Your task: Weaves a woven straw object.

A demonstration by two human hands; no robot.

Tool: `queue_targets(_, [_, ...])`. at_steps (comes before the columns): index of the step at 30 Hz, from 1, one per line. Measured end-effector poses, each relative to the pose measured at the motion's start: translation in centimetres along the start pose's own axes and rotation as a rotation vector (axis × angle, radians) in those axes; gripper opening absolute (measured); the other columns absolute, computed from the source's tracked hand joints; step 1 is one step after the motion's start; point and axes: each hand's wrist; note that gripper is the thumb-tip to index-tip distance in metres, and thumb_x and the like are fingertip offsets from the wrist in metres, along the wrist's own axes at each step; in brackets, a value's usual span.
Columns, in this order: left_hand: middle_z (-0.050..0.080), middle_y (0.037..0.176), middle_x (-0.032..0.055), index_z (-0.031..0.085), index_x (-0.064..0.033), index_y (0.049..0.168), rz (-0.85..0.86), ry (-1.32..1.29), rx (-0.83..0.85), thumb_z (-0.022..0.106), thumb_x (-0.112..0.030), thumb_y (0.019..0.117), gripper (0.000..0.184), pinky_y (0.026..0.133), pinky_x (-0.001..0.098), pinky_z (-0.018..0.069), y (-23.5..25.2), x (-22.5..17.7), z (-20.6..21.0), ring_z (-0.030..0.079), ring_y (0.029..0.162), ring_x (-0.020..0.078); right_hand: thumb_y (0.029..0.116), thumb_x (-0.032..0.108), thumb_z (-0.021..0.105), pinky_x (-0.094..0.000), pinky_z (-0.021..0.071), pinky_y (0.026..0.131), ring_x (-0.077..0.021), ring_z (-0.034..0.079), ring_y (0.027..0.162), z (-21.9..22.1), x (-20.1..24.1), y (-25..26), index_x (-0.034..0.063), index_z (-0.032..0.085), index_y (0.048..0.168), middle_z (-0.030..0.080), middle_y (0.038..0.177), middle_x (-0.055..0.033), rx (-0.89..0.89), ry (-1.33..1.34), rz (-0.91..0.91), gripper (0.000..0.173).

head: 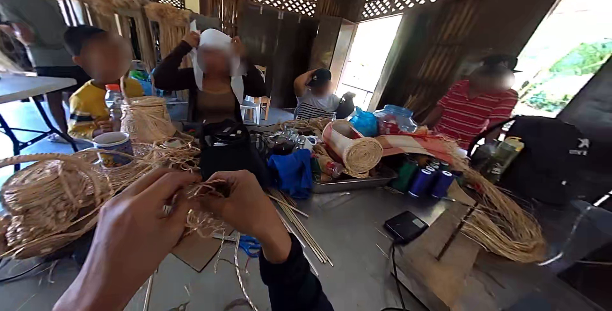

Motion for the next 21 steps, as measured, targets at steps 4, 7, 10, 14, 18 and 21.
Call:
queue_targets(4, [0.070,0.094,0.0141,0.073,-0.0012,0.100,-0.043,-0.038,0.067,0.054,-0.015,0.0913,0.025,0.066,0.0337,0.0562,-0.2,0.7,-1.3,0.066,0.075,0.0179,0.0912,0.009,0.075,-0.0218,0.0509,0.065,-0.0042,0.059,0.068,-0.1,-0.2,0.0,-0.0071,0.070,0.100,0.066,0.080,-0.0062,0.026,-0.018,-0.058,0.019])
queue_targets(7, [0.071,0.095,0.0177,0.073,0.0021,0.101,-0.068,-0.079,0.138,0.057,-0.011,0.0906,0.023,0.068,0.0343,0.0564,-0.1,0.7,-2.6,0.067,0.077,0.0190,0.0914,0.005,0.074,-0.0249,0.0529,0.070,-0.0079,0.063,0.073,-0.2,0.0,0.1,-0.0086,0.071,0.102,0.070,0.085,-0.0107,0.011,-0.045,-0.079,0.017])
queue_targets(10, [0.070,0.095,0.0199,0.072,0.0055,0.101,-0.059,-0.119,0.172,0.057,-0.009,0.0908,0.023,0.070,0.0304,0.0562,0.0,1.0,-3.3,0.067,0.079,0.0175,0.0926,0.002,0.071,-0.0231,0.0522,0.067,-0.0052,0.062,0.070,-0.3,0.4,0.0,-0.0078,0.070,0.097,0.070,0.083,-0.0091,0.000,-0.038,-0.055,0.010])
queue_targets(14, [0.069,0.097,0.0223,0.070,0.0084,0.101,-0.072,-0.148,0.196,0.057,-0.008,0.0907,0.023,0.072,0.0299,0.0565,-0.1,1.3,-3.4,0.067,0.081,0.0184,0.0933,0.000,0.070,-0.0227,0.0522,0.065,-0.0059,0.061,0.068,0.0,0.6,0.0,-0.0085,0.070,0.097,0.069,0.082,-0.0101,-0.008,-0.023,-0.065,0.009])
queue_targets(18, [0.069,0.097,0.0212,0.070,0.0073,0.101,-0.093,-0.144,0.210,0.057,-0.009,0.0908,0.023,0.068,0.0316,0.0559,-0.1,1.4,-3.0,0.066,0.079,0.0188,0.0920,0.000,0.071,-0.0236,0.0522,0.066,-0.0070,0.061,0.069,-0.1,0.7,-0.1,-0.0093,0.070,0.102,0.070,0.086,-0.0113,0.022,-0.015,-0.074,0.013])
queue_targets(21, [0.069,0.095,0.0169,0.070,0.0044,0.101,-0.118,-0.129,0.194,0.057,-0.012,0.0904,0.024,0.065,0.0293,0.0553,0.1,1.6,-2.6,0.065,0.076,0.0153,0.0902,0.001,0.074,-0.0224,0.0500,0.064,-0.0061,0.058,0.067,-0.1,0.6,-0.1,-0.0094,0.068,0.105,0.067,0.084,-0.0097,0.033,-0.023,-0.069,0.019])
Point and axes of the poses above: each hand's wrist, its own y-axis towards the middle knuckle, its own z-axis out of the palm, x = y × z
